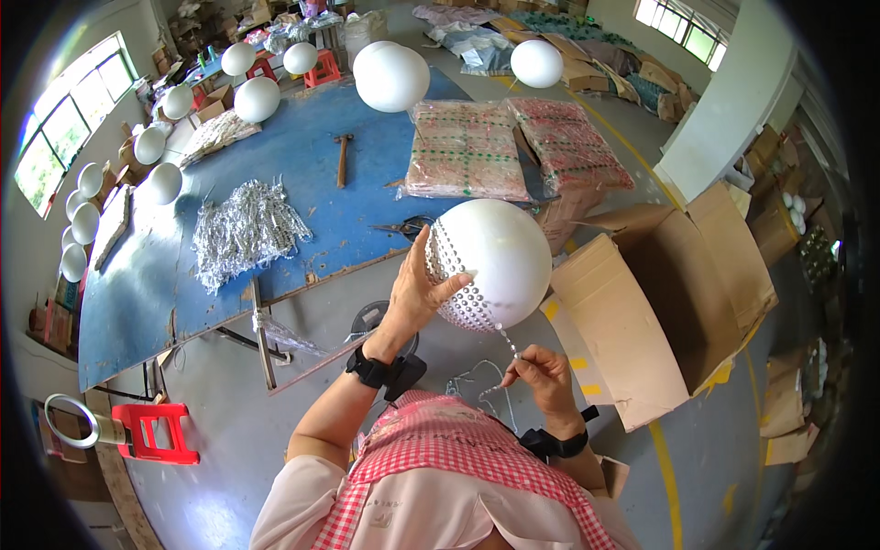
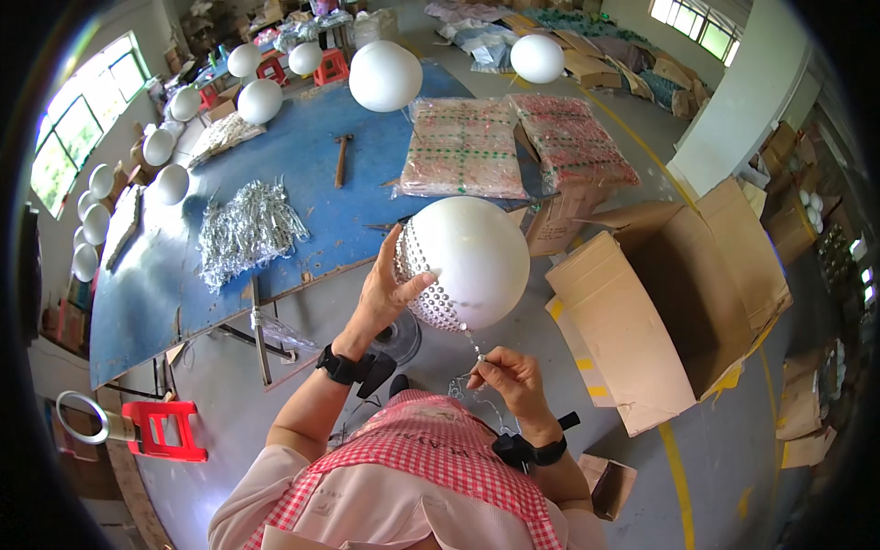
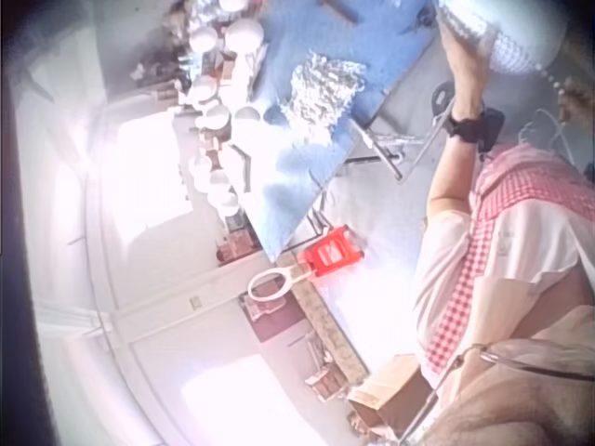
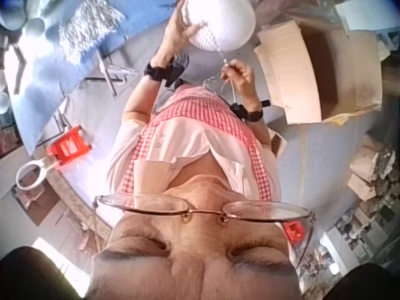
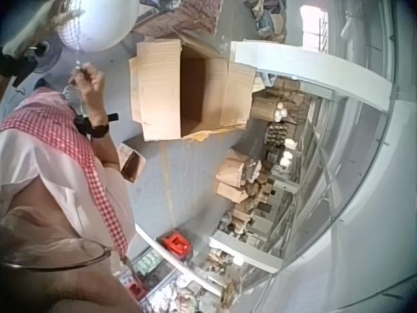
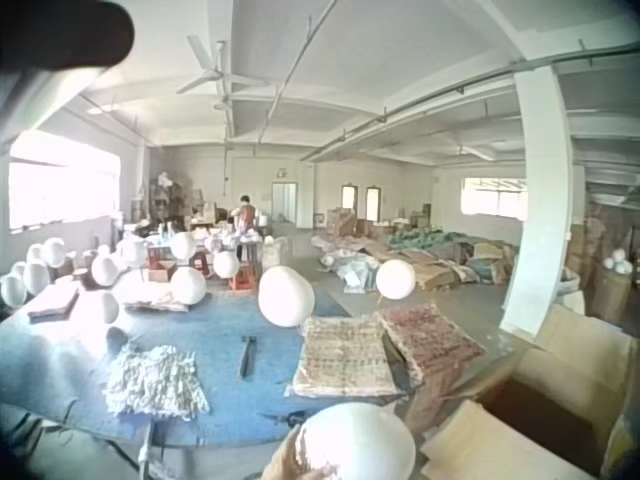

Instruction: Attaching decorative beaded strands to white spheres and cutting materials with scissors in a factory setting.

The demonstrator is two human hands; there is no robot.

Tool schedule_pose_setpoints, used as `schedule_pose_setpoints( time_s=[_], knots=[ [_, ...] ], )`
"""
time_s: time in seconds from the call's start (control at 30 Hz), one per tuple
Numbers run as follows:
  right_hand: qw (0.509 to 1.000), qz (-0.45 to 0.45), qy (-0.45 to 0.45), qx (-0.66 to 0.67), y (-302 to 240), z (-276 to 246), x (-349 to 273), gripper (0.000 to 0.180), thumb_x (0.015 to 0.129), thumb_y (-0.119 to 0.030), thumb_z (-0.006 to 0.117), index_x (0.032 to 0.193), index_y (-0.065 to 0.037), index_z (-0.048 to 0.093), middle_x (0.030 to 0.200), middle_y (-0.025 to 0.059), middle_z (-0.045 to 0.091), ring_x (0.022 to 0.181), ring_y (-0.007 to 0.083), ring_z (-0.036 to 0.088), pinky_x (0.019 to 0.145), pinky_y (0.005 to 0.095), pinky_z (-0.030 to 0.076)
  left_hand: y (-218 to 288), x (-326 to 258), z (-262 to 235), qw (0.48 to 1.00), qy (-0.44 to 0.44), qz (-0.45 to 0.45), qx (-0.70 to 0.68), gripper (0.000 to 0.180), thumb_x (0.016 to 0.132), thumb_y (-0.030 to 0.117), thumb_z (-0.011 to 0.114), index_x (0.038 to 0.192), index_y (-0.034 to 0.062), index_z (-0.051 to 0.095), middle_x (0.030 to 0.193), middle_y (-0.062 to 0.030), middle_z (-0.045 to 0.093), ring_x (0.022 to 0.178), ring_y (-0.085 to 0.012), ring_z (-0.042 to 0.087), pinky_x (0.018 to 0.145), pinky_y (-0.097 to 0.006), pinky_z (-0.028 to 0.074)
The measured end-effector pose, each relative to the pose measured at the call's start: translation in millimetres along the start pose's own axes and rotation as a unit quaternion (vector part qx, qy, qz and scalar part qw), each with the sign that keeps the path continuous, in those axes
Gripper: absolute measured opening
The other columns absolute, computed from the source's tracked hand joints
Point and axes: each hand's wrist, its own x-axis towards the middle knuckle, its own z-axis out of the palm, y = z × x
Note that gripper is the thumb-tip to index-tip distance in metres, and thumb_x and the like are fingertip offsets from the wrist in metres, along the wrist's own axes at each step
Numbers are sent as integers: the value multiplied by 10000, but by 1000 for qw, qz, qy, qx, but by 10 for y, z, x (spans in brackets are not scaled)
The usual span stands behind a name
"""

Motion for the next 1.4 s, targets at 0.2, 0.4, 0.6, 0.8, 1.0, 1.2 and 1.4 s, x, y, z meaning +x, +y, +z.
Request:
schedule_pose_setpoints(
  time_s=[0.2,0.4,0.6,0.8,1.0,1.2,1.4],
  knots=[
    [997,5,52,-61,50,7,54,150,899,-120,613,851,17,651,721,72,663,668,115,635,675,240,518,33,-1,9,998,31,-32,-36,1055,719,593,719,1402,-69,264,1288,-317,466,1201,-375,496,991,-407,407],
    [993,6,60,-102,146,-42,89,137,913,-106,589,891,13,655,726,60,666,660,102,632,640,222,514,-8,13,24,998,39,-31,-26,1031,726,595,712,1393,-68,289,1283,-318,467,1205,-383,487,992,-419,405],
    [952,135,68,-267,202,-66,211,166,934,-118,536,932,20,629,727,71,662,631,111,617,604,227,492,18,-55,57,998,48,9,39,967,751,548,712,1389,-58,311,1326,-279,444,1255,-368,435,1026,-420,371],
    [997,2,66,-39,66,-16,76,147,925,-113,562,963,8,637,783,56,661,686,96,615,647,219,483,61,-93,61,996,55,31,61,941,753,526,717,1381,-53,321,1353,-272,418,1273,-376,409,1036,-428,359],
    [995,-6,93,-47,-3,-5,23,116,881,-76,628,960,3,660,741,26,644,660,69,589,619,195,456,89,-102,62,997,51,21,62,958,741,550,715,1366,-62,323,1347,-276,415,1259,-403,407,1030,-444,361],
    [988,-10,136,-76,106,-49,-2,98,884,-76,620,921,4,661,714,31,642,635,71,589,577,198,442,119,-111,67,996,51,18,64,969,733,553,720,1365,-65,321,1336,-280,420,1253,-400,413,1025,-446,367],
    [824,-14,100,-558,311,-125,73,115,905,-90,591,945,7,636,685,47,636,591,84,582,523,217,440,109,-123,74,996,54,20,73,965,734,547,724,1366,-61,321,1320,-285,431,1243,-396,427,1016,-444,375]
  ],
)
